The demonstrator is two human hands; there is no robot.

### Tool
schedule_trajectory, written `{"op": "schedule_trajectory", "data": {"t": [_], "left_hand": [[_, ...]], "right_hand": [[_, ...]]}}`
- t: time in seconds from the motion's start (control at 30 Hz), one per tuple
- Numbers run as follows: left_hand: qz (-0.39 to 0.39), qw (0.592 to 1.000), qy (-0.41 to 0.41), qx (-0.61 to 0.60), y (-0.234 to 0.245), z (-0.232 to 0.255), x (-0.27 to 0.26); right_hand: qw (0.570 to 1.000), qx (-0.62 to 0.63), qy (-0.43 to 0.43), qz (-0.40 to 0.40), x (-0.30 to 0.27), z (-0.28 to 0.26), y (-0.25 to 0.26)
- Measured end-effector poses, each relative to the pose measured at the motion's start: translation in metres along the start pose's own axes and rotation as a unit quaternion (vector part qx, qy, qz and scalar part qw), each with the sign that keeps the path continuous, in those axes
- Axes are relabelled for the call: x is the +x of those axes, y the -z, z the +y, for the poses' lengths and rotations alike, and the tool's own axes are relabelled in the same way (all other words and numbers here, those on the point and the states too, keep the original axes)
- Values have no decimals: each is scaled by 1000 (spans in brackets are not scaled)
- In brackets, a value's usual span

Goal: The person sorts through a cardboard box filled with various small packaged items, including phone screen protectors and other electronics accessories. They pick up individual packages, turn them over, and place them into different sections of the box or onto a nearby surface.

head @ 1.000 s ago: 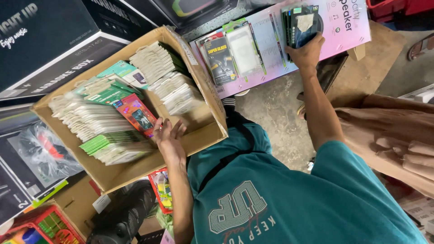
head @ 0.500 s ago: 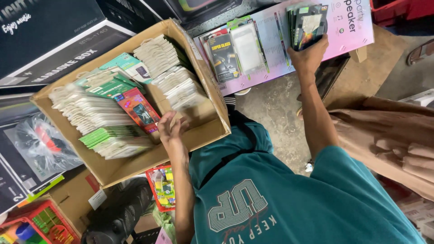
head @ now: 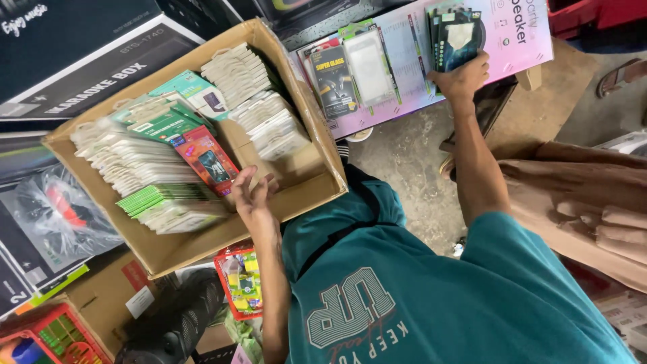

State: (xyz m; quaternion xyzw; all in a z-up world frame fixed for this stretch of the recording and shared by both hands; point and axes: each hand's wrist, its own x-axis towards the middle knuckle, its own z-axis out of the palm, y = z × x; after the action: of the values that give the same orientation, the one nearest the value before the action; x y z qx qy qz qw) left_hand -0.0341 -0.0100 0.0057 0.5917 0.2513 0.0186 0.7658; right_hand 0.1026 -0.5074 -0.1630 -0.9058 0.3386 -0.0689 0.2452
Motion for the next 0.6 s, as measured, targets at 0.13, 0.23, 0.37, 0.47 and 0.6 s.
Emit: {"op": "schedule_trajectory", "data": {"t": [0.13, 0.23, 0.37, 0.47, 0.6], "left_hand": [[9, 999, -29, 12, 2, 9, -7], [4, 996, -82, 35, -1, 15, -13], [-116, 991, -64, -13, -13, 35, -20], [-251, 966, -37, -58, -38, 70, -23], [-360, 913, 4, -193, -43, 70, -21]], "right_hand": [[1000, 14, -14, 19, -34, -21, 24], [982, 183, 50, -11, -73, -66, 62], [923, 330, 99, -172, -147, -145, 130], [893, 303, 215, -253, -199, -214, 171], [849, 301, 284, -329, -268, -273, 163]]}}
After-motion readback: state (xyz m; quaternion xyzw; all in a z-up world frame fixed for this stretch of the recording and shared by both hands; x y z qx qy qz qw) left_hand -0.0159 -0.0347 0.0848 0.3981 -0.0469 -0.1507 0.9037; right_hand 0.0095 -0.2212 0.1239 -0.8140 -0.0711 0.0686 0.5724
